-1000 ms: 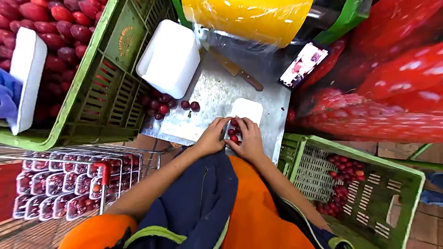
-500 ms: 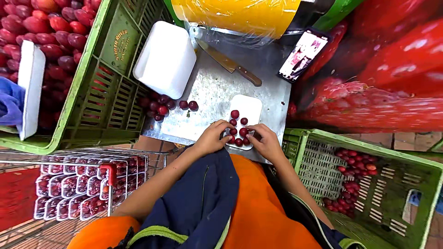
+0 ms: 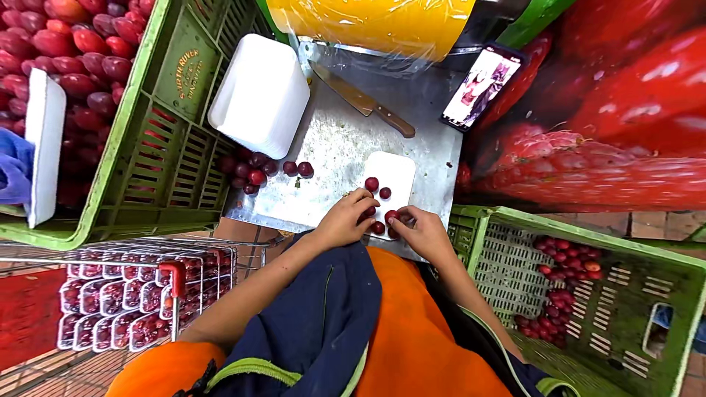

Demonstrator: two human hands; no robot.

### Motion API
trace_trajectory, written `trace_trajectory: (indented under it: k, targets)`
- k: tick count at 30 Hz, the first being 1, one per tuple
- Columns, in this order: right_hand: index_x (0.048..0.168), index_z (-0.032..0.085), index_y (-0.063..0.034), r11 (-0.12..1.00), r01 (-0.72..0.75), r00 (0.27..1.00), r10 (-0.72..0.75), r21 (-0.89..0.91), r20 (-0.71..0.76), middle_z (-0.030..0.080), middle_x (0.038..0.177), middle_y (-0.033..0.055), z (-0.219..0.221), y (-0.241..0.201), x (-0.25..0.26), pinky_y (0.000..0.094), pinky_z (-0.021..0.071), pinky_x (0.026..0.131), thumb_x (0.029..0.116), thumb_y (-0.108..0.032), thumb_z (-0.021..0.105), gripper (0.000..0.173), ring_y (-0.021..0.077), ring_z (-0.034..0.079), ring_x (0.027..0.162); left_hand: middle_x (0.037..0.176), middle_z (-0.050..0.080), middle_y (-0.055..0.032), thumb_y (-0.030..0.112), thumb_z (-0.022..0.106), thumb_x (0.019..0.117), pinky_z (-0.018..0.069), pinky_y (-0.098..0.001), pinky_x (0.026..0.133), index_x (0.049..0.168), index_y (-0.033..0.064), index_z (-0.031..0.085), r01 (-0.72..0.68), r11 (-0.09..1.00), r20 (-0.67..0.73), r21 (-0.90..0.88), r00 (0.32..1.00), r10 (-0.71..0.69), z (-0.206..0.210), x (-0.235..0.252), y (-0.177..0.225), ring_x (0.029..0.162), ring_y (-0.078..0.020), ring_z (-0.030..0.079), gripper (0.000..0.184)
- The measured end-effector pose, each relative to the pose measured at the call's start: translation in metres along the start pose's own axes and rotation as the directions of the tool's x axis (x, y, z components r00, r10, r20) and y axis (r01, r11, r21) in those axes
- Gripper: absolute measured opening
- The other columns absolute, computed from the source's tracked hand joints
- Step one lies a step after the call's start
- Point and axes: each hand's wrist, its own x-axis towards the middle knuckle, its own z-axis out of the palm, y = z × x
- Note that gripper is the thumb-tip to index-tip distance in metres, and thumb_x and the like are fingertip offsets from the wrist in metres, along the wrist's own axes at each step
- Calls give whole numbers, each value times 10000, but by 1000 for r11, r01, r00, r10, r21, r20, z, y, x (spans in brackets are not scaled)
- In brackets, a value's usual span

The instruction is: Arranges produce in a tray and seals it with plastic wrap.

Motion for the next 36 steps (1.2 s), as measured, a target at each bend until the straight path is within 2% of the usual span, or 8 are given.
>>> trace_trajectory:
  k: [5, 9, 12, 18, 24, 29, 32, 36]
  targets:
    - [1109, 723, -148, 997, -50, 999, 49, -58, -19, 665, 730, -2, 0, 1, 3, 493, 549, 657, 976, -483, 638, 370, 188, 643, 673, 1260, 627, -120, 210, 659, 980, 564, -474, 949, 1252, 104, 685, 138, 990, -45, 10, 990, -137, -2, -3, 1, 1090, -255, 653, 292]
    - [1190, 713, -124, 991, 44, 998, -48, -126, -36, 672, 948, 66, 9, -2, 7, 502, 565, 723, 960, -401, 687, 361, 239, 658, 804, 1187, 630, -110, 385, 637, 1003, 584, -470, 854, 1117, 86, 672, 239, 969, -73, 65, 970, -234, -5, -3, 2, 966, -243, 666, 322]
    - [1237, 716, -147, 987, 110, 991, -118, -120, -63, 652, 1031, 79, 13, -6, 10, 478, 569, 723, 953, -341, 698, 345, 233, 647, 825, 1144, 631, -114, 405, 652, 997, 584, -466, 829, 1114, 66, 657, 289, 957, -60, 40, 956, -286, -5, -4, 2, 908, -240, 665, 358]
    - [1169, 732, -144, 970, 234, 971, -230, 61, -70, 682, 1131, 36, 13, -4, 14, 368, 598, 783, 988, -248, 660, 221, 149, 674, 888, 1057, 674, -81, 257, 648, 1003, 577, -454, 875, 1166, 95, 675, 231, 973, -28, 10, 973, -231, -6, -4, 2, 938, -215, 674, 232]
    - [1169, 745, -145, 937, 191, 981, -186, 291, -46, 734, 1135, 5, 4, 1, 11, 340, 595, 908, 1049, -150, 549, 229, 94, 701, 1000, 1249, 639, -95, 250, 622, 1006, 573, -431, 909, 1288, 97, 637, 242, 970, -176, -21, 954, -242, -8, 4, 7, 1035, -220, 660, 321]
    - [1162, 713, -97, 967, 248, 954, -233, 59, -190, 655, 1169, 101, 3, -5, 36, 387, 603, 776, 968, -117, 627, 213, 192, 678, 913, 1309, 613, -129, 243, 625, 998, 546, -498, 964, 1356, 92, 594, 300, 953, -107, 43, 950, -294, -5, 15, 12, 1099, -285, 649, 389]
    - [1268, 673, -95, 959, 283, 955, -283, -11, -93, 634, 1268, 130, 6, -10, 54, 448, 602, 857, 949, -144, 673, 323, 246, 680, 1016, 1255, 629, -159, 250, 630, 1002, 546, -504, 968, 1342, 48, 576, 350, 937, -136, 16, 929, -344, -8, 21, 11, 1076, -295, 661, 399]
    - [1321, 642, -99, 958, 258, 964, -263, -122, -24, 660, 1200, 147, 10, -18, 67, 528, 562, 933, 925, -154, 708, 405, 303, 669, 1069, 1299, 614, -176, 240, 684, 964, 545, -520, 972, 1401, 62, 550, 341, 939, -118, 43, 935, -334, -12, 41, 7, 1093, -318, 658, 490]
